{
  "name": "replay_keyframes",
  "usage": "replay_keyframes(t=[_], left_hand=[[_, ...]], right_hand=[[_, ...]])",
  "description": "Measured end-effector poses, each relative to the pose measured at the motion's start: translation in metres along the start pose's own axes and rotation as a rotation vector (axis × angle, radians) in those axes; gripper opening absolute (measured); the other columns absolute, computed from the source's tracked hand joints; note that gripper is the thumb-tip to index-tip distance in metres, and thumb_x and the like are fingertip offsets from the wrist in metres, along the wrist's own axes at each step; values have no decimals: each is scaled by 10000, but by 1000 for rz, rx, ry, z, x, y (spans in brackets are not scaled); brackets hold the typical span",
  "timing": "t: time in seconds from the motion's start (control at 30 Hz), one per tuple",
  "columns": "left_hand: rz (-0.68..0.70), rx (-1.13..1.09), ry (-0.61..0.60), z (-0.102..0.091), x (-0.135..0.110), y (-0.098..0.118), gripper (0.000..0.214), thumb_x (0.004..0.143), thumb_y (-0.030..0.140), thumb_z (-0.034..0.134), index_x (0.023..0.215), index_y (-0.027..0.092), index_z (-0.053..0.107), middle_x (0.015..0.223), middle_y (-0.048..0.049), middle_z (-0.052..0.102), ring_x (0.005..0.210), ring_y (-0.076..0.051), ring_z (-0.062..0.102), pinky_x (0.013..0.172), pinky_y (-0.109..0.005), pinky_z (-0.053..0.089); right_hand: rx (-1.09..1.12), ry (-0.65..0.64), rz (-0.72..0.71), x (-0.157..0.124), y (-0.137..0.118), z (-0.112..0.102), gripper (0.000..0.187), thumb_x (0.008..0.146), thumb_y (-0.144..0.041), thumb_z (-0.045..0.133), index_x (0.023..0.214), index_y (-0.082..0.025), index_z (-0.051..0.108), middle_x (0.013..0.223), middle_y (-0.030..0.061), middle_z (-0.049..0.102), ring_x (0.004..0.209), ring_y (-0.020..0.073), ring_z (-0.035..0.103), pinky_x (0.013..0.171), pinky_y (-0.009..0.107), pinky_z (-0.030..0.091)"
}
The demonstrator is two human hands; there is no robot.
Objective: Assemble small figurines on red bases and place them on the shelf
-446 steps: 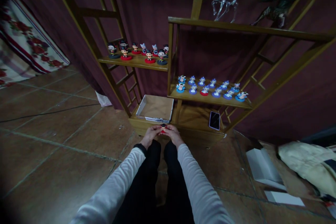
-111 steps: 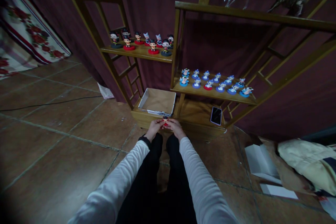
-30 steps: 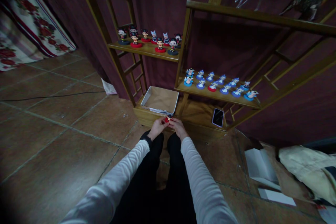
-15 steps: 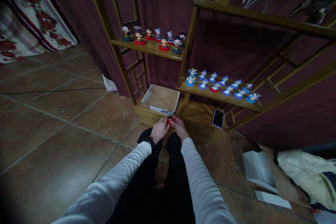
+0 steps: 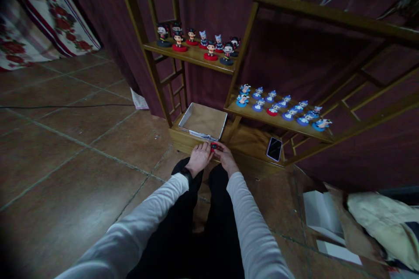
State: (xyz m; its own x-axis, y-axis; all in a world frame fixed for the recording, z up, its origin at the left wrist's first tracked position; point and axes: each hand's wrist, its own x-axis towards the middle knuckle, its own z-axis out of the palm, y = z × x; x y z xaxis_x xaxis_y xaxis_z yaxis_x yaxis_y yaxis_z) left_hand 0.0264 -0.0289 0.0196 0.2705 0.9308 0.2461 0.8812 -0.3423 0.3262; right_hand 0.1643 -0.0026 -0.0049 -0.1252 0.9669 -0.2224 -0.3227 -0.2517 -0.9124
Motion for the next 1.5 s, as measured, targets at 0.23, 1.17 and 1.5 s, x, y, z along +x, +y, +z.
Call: replay_keyframes(t=[0.23, 1.17, 1.5], left_hand=[[17, 10, -25, -2, 3, -2, 489, 879, 328, 346, 1291, 75, 421, 1095, -202, 550, 1008, -288, 491, 875, -385, 306], [-292, -590, -104, 14, 14, -17, 261, 743, 315, 609, 960, 172, 623, 837, -46, 658, 788, -170, 591, 741, -270, 434], [-233, -892, -90, 36, 24, -33, 290, 751, 282, 560, 984, 134, 650, 813, -42, 678, 719, -154, 594, 715, -261, 451]], right_hand=[[16, 3, -1, 1, 0, 0, 410, 558, -156, 706, 950, -258, 642, 994, 2, 672, 926, 165, 599, 824, 313, 477], [58, -11, 91, 7, 7, -2, 284, 597, -240, 735, 863, -196, 648, 902, 20, 696, 801, 146, 646, 833, 347, 496], [75, 17, 75, 5, 6, 1, 273, 597, -246, 736, 838, -186, 624, 804, 14, 691, 726, 146, 651, 799, 365, 516]])
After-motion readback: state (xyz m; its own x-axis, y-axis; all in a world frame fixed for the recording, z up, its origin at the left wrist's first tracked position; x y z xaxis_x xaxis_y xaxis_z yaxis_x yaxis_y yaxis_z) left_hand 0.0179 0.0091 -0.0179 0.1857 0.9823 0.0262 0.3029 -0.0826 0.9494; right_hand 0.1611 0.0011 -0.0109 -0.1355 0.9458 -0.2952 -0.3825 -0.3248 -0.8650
